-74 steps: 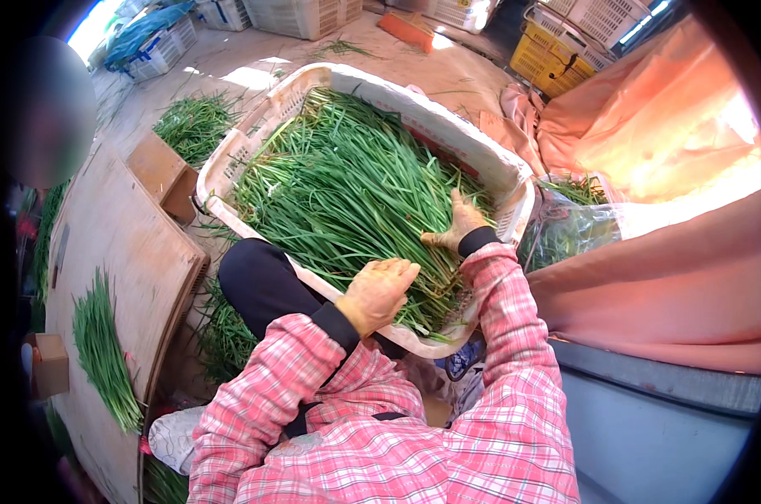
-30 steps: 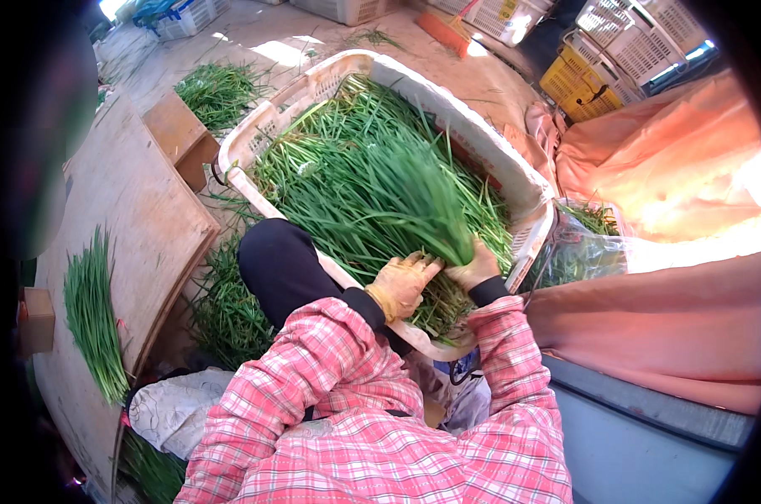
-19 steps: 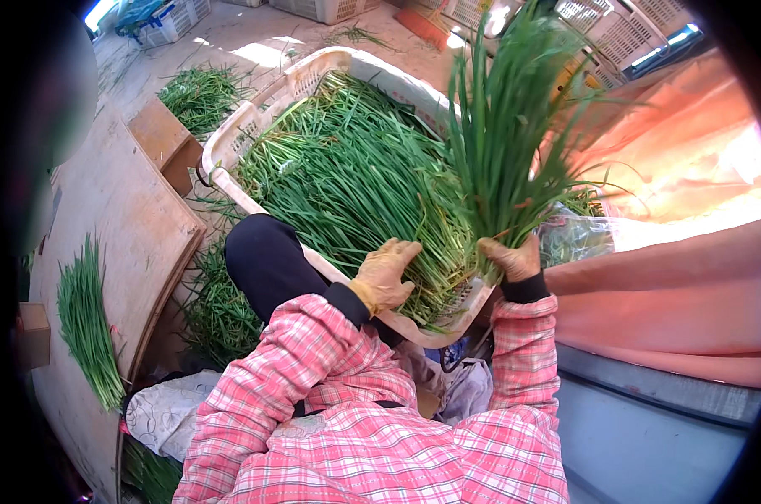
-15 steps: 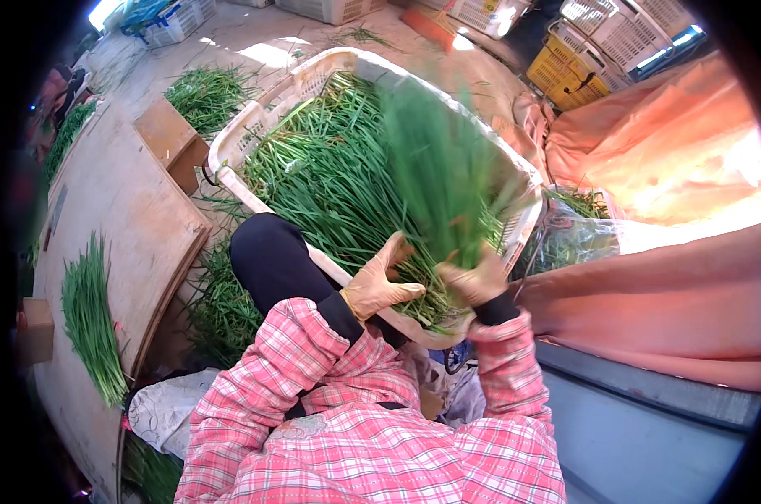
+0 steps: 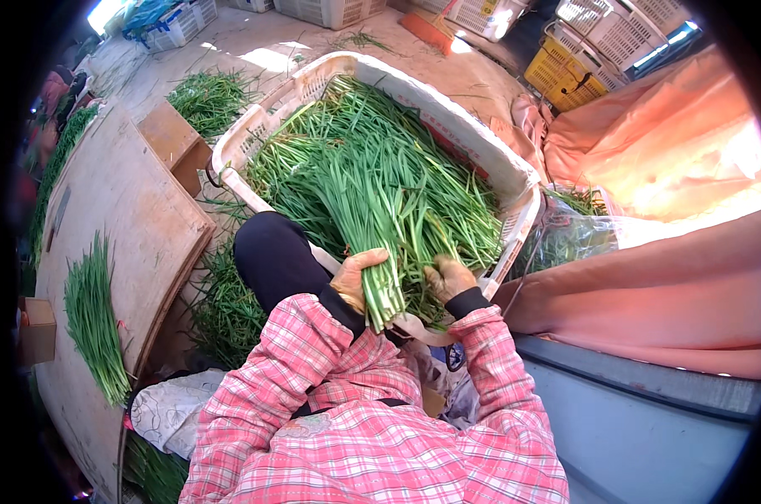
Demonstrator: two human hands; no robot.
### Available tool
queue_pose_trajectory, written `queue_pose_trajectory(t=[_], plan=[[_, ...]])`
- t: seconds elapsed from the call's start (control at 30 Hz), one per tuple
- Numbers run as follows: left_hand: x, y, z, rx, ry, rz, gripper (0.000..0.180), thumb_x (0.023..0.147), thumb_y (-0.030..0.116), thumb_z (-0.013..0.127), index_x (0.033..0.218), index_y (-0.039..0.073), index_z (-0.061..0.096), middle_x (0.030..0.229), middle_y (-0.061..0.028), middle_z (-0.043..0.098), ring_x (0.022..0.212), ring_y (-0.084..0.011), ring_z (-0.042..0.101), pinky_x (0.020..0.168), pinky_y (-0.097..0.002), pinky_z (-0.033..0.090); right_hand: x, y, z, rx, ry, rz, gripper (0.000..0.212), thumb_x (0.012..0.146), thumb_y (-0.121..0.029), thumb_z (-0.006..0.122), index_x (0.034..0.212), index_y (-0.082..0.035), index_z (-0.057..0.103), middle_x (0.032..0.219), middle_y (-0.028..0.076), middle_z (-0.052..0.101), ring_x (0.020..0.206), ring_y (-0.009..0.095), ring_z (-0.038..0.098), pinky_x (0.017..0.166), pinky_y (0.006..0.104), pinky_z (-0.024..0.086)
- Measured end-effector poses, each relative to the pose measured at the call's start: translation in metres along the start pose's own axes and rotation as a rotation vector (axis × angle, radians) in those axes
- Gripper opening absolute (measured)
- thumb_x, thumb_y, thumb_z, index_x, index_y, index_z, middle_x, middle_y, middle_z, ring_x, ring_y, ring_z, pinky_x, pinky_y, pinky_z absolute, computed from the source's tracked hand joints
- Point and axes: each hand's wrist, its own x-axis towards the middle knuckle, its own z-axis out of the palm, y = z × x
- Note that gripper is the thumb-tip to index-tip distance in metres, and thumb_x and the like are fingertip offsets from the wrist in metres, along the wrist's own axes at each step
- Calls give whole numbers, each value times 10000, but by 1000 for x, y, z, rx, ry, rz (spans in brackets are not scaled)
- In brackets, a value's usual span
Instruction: The person sorts through a bundle of leafy greens by hand, pulling out individual stems, removing debris, and placing the cleaned greens into a pile.
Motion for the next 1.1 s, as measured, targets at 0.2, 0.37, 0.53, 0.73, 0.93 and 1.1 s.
queue_pose_trajectory(t=[0.2,0.37,0.53,0.73,0.93,1.1], plan=[[-67,38,31,-40,-311,88,499,782,161,593,1223,-9,436,973,-133,598,884,-272,614,780,-387,534,0,44,28,-52,216,-144,355,757,-151,635,1069,10,582,1075,201,581,979,362,562,841,375,452],[-125,49,48,135,-286,262,790,688,189,645,1332,-90,282,922,-117,594,817,-231,608,702,-301,535,-17,12,-2,-177,283,-248,292,743,-110,632,1011,1,600,1028,201,601,930,359,583,786,377,482],[-165,50,25,224,-198,292,759,676,164,643,1315,-78,313,898,-110,600,839,-223,615,694,-299,539,-56,-90,11,815,-317,58,341,890,-265,572,1046,37,568,880,109,656,635,150,605,570,254,489],[-210,36,12,237,-61,322,679,668,75,687,1277,-32,406,952,-118,605,824,-226,617,752,-341,522,-90,-187,72,1160,-457,-104,366,896,-107,551,1228,8,449,914,32,600,682,72,556,627,203,472],[-250,31,-46,464,155,582,582,671,-3,719,1206,3,491,1104,-102,592,951,-222,603,808,-341,509,-82,-239,100,-25,-240,-604,465,813,-113,520,1256,-21,410,800,167,629,595,307,616,511,394,484],[-279,22,-65,413,214,713,505,677,-10,722,1144,5,531,1001,-99,625,855,-212,625,767,-338,519,-72,-262,127,-334,-237,-952,441,734,-129,554,1160,-48,473,689,116,589,550,307,590,448,405,439]])
